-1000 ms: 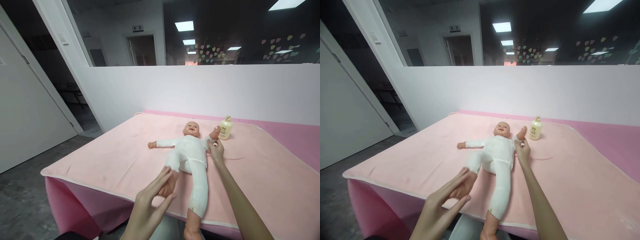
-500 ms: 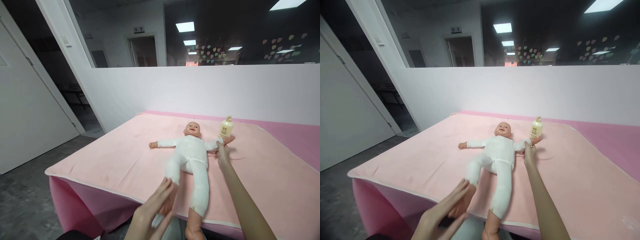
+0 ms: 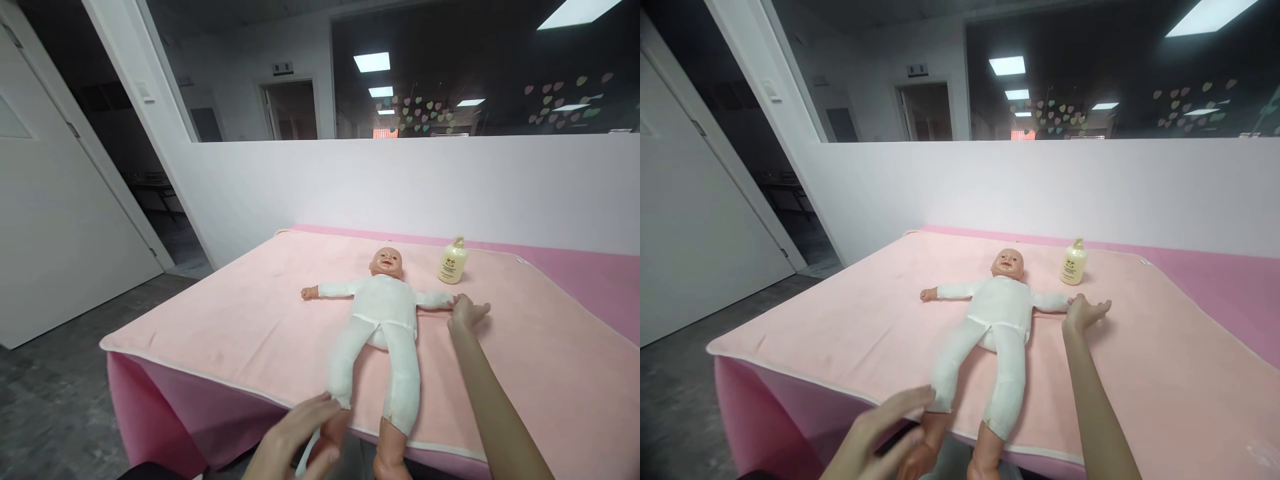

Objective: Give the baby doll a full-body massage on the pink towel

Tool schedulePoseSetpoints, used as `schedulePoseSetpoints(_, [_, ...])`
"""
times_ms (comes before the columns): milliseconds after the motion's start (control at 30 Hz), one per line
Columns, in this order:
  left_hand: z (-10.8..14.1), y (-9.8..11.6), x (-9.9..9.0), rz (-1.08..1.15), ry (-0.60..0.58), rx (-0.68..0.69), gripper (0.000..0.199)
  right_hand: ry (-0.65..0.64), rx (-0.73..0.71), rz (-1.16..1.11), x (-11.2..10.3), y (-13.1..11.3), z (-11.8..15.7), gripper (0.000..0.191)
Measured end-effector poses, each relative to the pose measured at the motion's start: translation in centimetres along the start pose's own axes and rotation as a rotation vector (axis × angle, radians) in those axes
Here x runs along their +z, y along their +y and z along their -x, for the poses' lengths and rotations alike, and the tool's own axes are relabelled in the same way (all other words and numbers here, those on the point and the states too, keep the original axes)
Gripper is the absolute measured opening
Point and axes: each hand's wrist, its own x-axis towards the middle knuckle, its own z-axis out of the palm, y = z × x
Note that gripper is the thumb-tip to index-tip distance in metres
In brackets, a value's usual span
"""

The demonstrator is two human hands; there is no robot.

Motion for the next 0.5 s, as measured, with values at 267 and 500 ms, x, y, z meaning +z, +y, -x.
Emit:
schedulePoseSetpoints(267, [-13.5,-5.8,0.9,0.967,0.169,-0.595,0.030,-0.533,-0.556,0.235,-8.2,-4.6,9.4,0.039])
schedulePoseSetpoints(500, [-18.7,-10.0,4.7,1.298,0.422,-1.014,0.007,-0.638,-1.049,0.744,-18.8,5.8,16.7,0.038])
